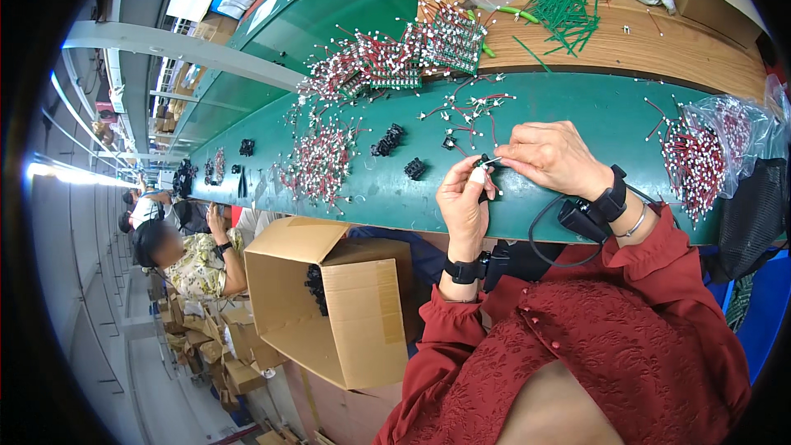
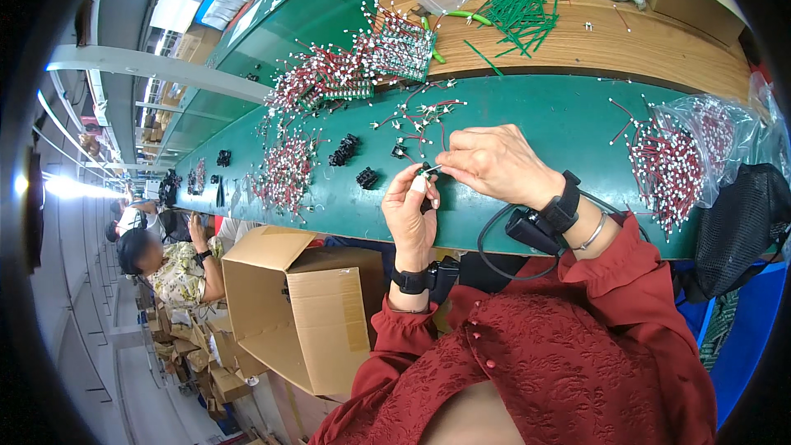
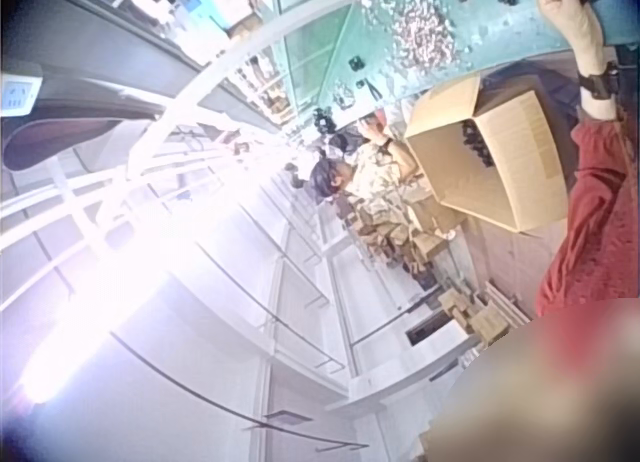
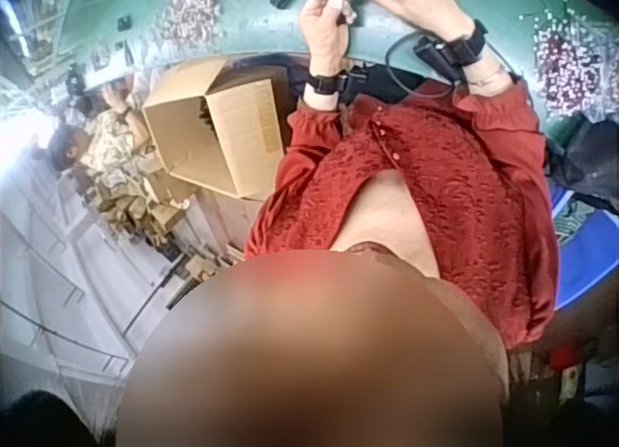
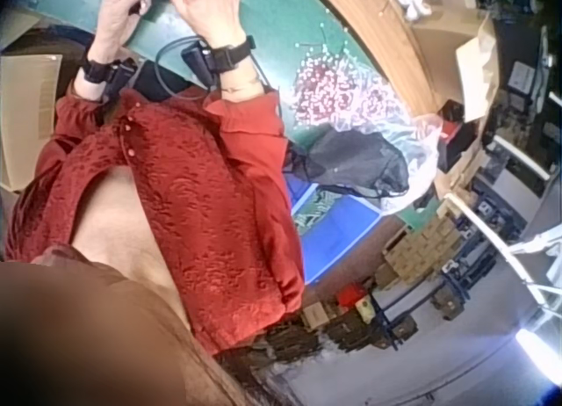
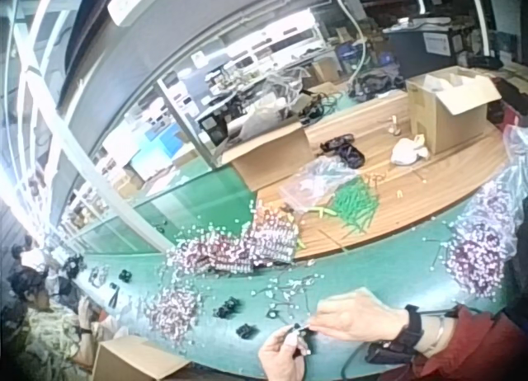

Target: The person assembles small electronic components at a workstation, inserting wires into black plastic housings and securing them with a tool. Completed units are placed into a cardboard box. The person handles wires, connectors, and housings throughout the task.

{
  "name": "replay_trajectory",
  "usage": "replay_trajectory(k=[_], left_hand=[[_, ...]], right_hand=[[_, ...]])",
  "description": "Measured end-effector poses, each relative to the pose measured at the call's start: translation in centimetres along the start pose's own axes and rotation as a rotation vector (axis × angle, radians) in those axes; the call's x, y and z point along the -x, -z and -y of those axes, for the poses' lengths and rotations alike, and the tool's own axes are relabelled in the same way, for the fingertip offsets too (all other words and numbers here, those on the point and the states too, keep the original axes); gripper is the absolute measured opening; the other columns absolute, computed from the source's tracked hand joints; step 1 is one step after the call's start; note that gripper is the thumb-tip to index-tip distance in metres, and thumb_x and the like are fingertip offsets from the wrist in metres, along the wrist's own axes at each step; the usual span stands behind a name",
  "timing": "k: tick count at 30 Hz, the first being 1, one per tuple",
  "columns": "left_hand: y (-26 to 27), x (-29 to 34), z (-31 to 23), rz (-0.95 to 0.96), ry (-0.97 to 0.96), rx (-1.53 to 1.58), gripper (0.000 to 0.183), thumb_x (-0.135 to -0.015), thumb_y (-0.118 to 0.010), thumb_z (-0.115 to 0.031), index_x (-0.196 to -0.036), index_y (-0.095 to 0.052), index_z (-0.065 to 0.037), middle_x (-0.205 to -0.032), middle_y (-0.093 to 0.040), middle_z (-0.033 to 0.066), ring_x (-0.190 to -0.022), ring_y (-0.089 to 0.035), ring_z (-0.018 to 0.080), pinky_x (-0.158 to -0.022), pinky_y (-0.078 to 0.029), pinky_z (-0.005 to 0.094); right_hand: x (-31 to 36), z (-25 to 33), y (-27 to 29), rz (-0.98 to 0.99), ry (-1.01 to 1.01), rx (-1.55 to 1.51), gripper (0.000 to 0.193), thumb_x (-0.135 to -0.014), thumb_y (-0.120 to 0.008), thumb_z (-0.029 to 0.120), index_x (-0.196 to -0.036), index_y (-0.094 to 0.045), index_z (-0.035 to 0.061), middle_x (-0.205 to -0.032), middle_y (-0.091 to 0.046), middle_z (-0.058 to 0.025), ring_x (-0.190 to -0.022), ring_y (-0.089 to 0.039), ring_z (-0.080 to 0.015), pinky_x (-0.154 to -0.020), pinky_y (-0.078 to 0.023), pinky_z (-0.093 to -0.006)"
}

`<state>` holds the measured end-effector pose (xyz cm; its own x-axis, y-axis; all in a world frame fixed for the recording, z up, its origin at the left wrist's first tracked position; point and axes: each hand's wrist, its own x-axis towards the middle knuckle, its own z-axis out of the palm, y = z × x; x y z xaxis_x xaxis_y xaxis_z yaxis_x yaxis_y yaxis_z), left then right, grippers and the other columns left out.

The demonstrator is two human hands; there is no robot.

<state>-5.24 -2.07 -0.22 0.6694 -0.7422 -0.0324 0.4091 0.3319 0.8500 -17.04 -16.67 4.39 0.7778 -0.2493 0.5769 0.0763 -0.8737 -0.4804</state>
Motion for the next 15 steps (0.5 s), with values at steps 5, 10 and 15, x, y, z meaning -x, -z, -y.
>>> replay_trajectory(k=[5, 10, 15], left_hand=[[0.05, -0.01, 0.07, 0.039, -0.019, -0.021, 0.02, -0.087, -0.055, 0.004, -0.107, -0.059, 0.005, -0.086, -0.063, 0.011, -0.063, -0.055, 0.0109, -0.055, -0.045, 0.0233], [0.18, -0.02, -0.01, 0.021, 0.018, 0.009, 0.02, -0.087, -0.057, -0.001, -0.106, -0.059, 0.003, -0.083, -0.064, 0.0133, -0.059, -0.054, 0.0121, -0.051, -0.043, 0.024], [0.11, -0.02, -0.1, 0.042, 0.013, -0.015, 0.02, -0.087, -0.056, -0.001, -0.106, -0.059, 0.003, -0.082, -0.063, 0.0124, -0.059, -0.054, 0.0121, -0.052, -0.044, 0.0236]], right_hand=[[0.13, -0.02, -0.02, 0.007, 0.001, 0.028, 0.01, -0.077, -0.067, 0.017, -0.085, -0.066, 0.0112, -0.071, -0.052, -0.0015, -0.07, -0.059, -0.0198, -0.052, -0.044, -0.0352], [0.08, -0.08, -0.02, -0.025, -0.006, -0.031, 0.009, -0.077, -0.067, 0.017, -0.083, -0.067, 0.0105, -0.071, -0.054, -0.0017, -0.069, -0.059, -0.0206, -0.051, -0.044, -0.0352], [0.06, 0.02, -0.11, -0.028, 0.02, -0.042, 0.009, -0.076, -0.068, 0.016, -0.083, -0.067, 0.0103, -0.071, -0.055, -0.0019, -0.068, -0.06, -0.0211, -0.05, -0.043, -0.0355]])
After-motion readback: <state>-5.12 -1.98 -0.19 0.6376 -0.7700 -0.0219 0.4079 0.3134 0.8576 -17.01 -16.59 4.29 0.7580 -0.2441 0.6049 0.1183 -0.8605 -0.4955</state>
